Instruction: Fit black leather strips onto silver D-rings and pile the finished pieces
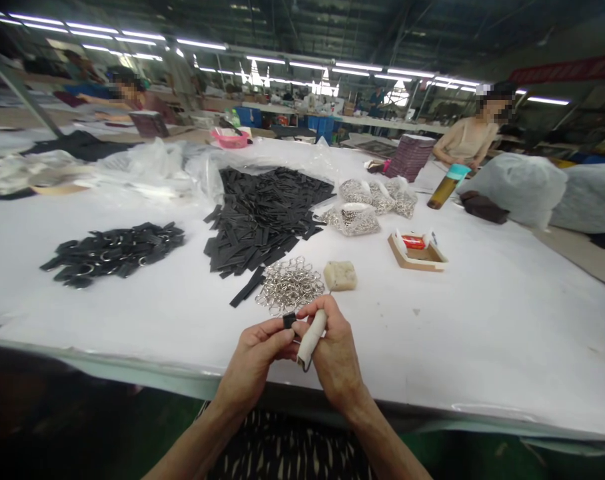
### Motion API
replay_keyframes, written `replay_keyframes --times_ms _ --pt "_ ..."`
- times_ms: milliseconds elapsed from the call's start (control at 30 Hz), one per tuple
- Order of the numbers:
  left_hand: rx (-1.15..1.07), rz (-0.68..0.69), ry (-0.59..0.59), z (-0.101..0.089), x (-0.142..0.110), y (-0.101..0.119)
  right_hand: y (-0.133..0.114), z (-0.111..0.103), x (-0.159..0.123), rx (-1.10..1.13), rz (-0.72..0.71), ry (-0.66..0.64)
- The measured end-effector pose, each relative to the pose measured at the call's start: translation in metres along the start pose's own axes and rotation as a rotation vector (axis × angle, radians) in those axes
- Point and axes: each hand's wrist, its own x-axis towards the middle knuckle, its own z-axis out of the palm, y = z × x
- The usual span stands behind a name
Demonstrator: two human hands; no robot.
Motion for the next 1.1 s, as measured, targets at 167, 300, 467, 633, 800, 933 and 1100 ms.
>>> replay_keyframes --times_ms 167,300,467,633,800,933,1100 --pt "0.020 0.001 -0.001 -0.001 0.001 0.001 -0.001 -0.002 0.002 -0.047 -0.021 -0.030" --pt "0.032 -0.005 -0.018 0.000 0.003 0.003 -0.002 -0.005 0.006 -0.091 -0.040 -0.076" --pt "0.100 -0.028 -0.037 -0.001 0.006 0.004 0.001 -0.008 0.009 -0.160 -0.053 -0.104" --pt "0.456 0.126 0.119 -0.001 0.001 0.012 0.004 -0.007 0.009 -0.127 -0.057 -0.090" --pt "0.399 0.074 0.096 0.000 0.000 0.013 0.004 -0.006 0.009 -0.078 -0.061 -0.079" --pt "0.106 -0.061 -0.017 0.003 0.003 0.010 0.005 -0.006 0.009 -0.074 -0.050 -0.064" --pt "0.022 -0.082 0.002 0.003 0.004 0.010 0.004 -0.006 0.009 -0.071 -0.035 -0.075"
